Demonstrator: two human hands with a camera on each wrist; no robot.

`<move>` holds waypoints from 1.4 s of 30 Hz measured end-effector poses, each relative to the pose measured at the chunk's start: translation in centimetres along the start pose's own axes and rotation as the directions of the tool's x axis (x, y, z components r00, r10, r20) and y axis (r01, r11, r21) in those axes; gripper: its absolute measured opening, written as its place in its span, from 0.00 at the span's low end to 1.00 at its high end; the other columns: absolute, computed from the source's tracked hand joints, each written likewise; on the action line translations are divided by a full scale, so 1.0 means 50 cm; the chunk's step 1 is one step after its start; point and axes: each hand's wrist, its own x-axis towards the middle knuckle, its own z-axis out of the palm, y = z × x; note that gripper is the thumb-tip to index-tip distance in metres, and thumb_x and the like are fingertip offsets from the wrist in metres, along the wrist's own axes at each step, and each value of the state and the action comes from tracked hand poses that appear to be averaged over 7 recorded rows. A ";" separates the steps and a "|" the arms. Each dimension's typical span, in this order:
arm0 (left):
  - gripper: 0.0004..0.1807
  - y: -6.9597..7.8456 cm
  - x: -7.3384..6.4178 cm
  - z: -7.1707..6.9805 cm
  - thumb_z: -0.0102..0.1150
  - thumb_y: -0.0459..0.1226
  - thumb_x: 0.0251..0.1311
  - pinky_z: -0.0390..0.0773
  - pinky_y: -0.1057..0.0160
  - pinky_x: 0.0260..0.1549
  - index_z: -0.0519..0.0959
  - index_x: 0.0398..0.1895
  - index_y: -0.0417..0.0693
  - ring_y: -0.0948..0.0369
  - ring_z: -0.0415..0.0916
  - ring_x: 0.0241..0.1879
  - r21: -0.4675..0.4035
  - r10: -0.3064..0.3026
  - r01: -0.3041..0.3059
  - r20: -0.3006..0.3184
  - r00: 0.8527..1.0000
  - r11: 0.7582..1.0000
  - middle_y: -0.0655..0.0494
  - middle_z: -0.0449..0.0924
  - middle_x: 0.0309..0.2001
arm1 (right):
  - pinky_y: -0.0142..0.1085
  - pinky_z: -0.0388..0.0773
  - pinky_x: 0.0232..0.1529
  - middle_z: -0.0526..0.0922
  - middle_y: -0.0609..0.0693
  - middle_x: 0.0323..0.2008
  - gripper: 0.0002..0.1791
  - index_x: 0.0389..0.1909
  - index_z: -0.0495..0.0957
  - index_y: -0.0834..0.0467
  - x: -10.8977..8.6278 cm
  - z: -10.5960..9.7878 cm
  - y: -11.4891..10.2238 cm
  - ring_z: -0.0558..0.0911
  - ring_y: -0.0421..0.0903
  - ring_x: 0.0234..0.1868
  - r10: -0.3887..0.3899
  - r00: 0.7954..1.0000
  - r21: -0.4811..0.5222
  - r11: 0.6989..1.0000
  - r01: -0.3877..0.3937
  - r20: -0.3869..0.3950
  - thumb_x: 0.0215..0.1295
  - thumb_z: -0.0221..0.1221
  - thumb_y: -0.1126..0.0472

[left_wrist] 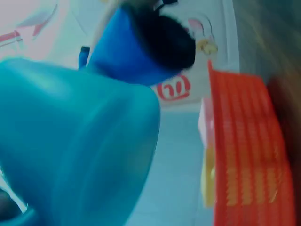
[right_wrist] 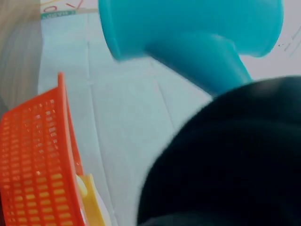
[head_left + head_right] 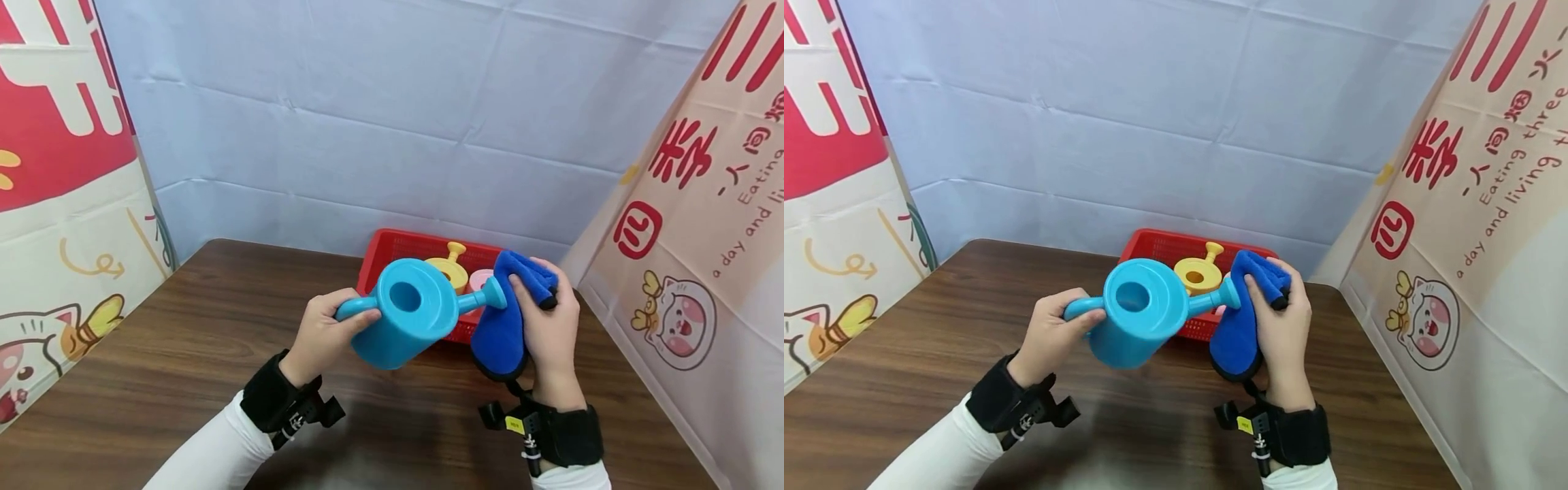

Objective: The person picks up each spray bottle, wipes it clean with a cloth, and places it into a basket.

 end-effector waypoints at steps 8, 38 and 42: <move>0.21 0.006 -0.018 0.048 0.52 0.43 0.66 0.59 0.68 0.17 0.59 0.19 0.44 0.62 0.54 0.13 -0.459 -0.459 0.369 -0.098 0.883 0.808 0.54 0.55 0.14 | 0.42 0.69 0.54 0.74 0.54 0.53 0.23 0.55 0.70 0.62 -0.031 0.036 -0.005 0.72 0.48 0.53 -0.216 0.953 0.055 0.971 0.232 -0.213 0.58 0.63 0.65; 0.24 -0.029 -0.010 0.018 0.31 0.49 0.73 0.58 0.74 0.16 0.58 0.16 0.53 0.66 0.48 0.11 -0.835 -0.449 0.459 0.299 0.842 0.304 0.59 0.47 0.13 | 0.41 0.64 0.57 0.67 0.58 0.58 0.22 0.57 0.65 0.66 -0.057 0.083 -0.002 0.66 0.54 0.59 -0.277 0.956 0.330 0.898 0.292 -0.092 0.61 0.56 0.72; 0.25 -0.031 -0.012 0.014 0.32 0.50 0.72 0.58 0.74 0.15 0.59 0.16 0.52 0.66 0.45 0.12 -0.870 -0.461 0.443 0.310 0.832 0.216 0.60 0.46 0.14 | 0.40 0.68 0.50 0.67 0.55 0.56 0.22 0.58 0.64 0.62 -0.078 0.094 -0.011 0.66 0.54 0.55 -0.186 0.982 0.462 0.873 0.155 0.021 0.63 0.54 0.67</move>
